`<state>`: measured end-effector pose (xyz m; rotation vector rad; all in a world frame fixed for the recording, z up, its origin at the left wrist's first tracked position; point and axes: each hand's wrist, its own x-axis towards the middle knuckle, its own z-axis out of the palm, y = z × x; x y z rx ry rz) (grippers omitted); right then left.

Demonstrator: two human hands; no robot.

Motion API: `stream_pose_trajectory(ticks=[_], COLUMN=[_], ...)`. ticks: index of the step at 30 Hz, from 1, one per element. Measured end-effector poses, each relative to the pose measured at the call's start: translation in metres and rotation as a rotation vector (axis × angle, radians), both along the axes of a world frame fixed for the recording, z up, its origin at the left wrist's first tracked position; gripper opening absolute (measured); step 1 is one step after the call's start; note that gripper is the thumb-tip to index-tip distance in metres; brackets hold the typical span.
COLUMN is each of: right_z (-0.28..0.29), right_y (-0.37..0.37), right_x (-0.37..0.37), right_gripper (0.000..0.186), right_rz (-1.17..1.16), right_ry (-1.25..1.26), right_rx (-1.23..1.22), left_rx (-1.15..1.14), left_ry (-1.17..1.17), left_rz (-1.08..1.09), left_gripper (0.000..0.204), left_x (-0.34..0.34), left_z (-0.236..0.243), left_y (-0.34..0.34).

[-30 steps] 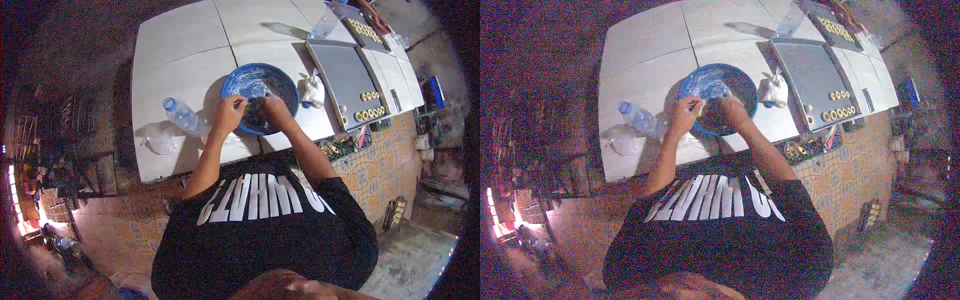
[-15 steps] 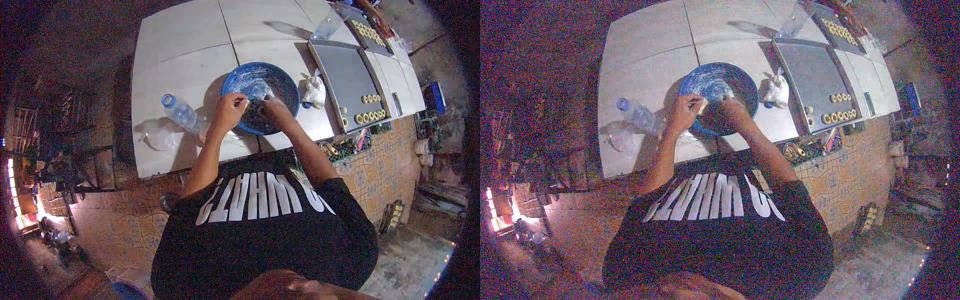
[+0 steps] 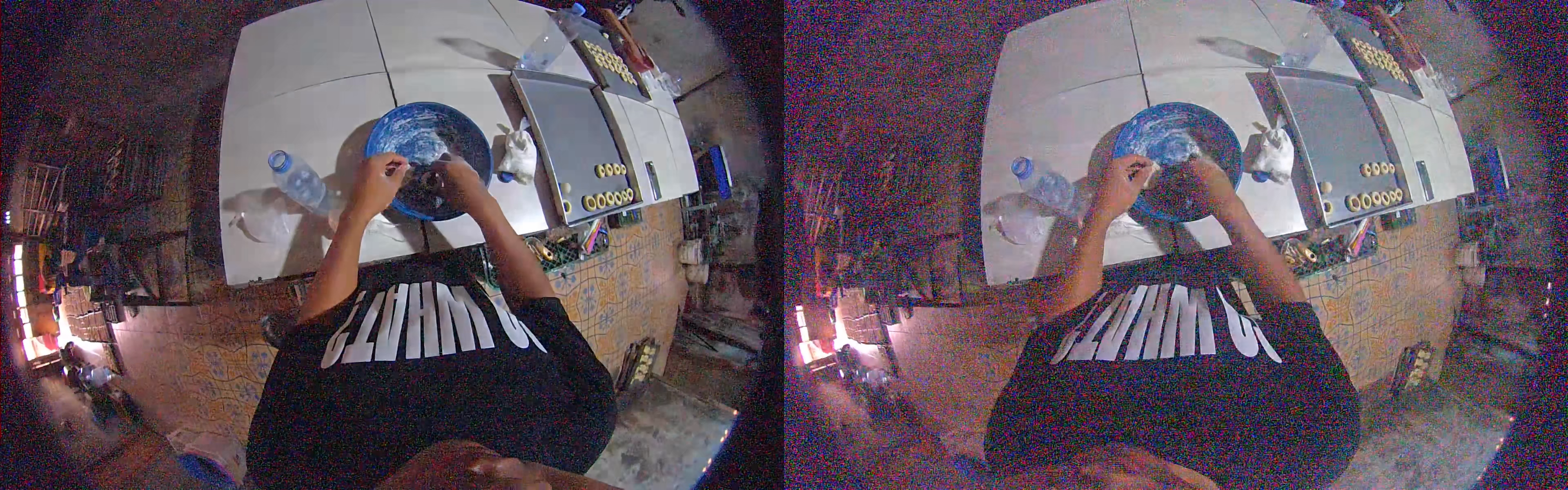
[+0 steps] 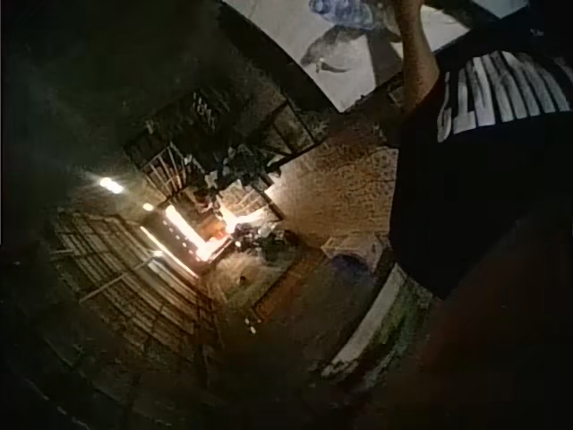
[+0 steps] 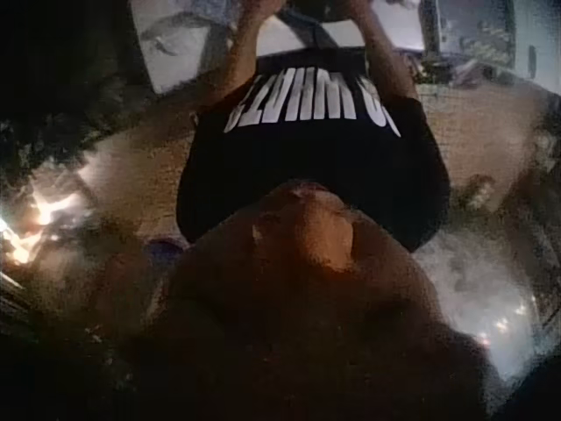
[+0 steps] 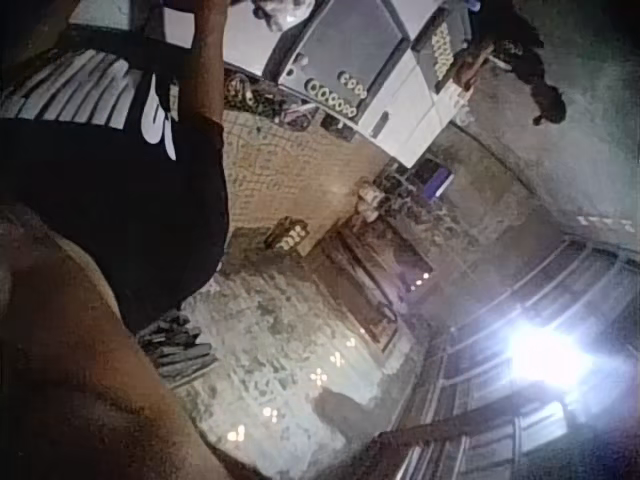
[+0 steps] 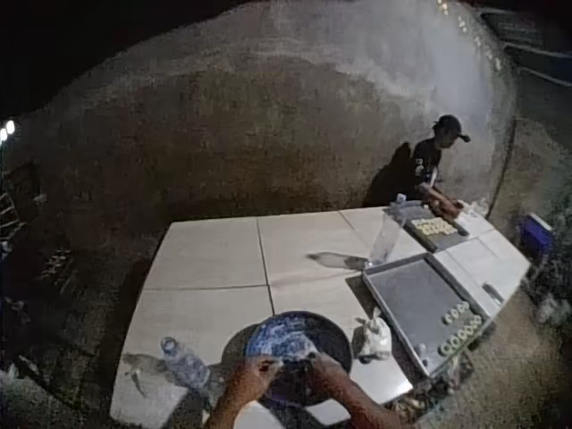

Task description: The person shapes dough balls by hand, pokes holes into their centers to form rings, and places the shaped dough onto a metal tray.

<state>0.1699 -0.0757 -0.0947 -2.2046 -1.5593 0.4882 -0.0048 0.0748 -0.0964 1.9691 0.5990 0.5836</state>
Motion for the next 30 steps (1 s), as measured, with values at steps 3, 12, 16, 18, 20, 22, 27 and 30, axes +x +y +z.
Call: stream_pose_trajectory(ticks=[3, 12, 16, 18, 20, 22, 27, 30], right_z=[-0.028, 0.002, 0.054, 0.043, 0.081, 0.098, 0.118, 0.127], right_y=[-0.001, 0.001, -0.015, -0.015, -0.018, -0.020, -0.022, -0.025], right_x=[0.003, 0.003, -0.007, -0.003, -0.019, -0.029, -0.048, -0.049], right_gripper=[0.023, 0.018, 0.021, 0.028, 0.029, 0.033, 0.033, 0.030], right_rz=[0.066, -0.068, -0.082, -0.073, -0.142, -0.152, -0.182, -0.197], right_ry=[-0.137, 0.357, 0.853, 0.962, 0.770, 0.571, 0.592, 0.490], right_rx=[-0.036, -0.020, 0.194, 0.284, 0.275, 0.301, 0.582, 0.601], left_rx=[-0.009, -0.146, -0.127, -0.162, -0.126, -0.203, -0.279, -0.350], left_ry=[0.015, -0.014, -0.099, -0.185, -0.239, -0.172, -0.277, -0.273], left_rz=[-0.009, -0.058, -0.220, -0.252, -0.213, -0.159, -0.197, -0.162], left_gripper=[0.019, 0.021, 0.025, 0.030, 0.024, 0.023, 0.029, 0.029], left_x=[0.005, 0.004, 0.000, 0.003, 0.002, -0.002, -0.002, -0.001], left_z=[0.002, 0.018, 0.054, 0.054, 0.067, 0.077, 0.093, 0.101], left_y=[-0.001, -0.007, -0.015, -0.018, -0.022, -0.023, -0.025, -0.025])
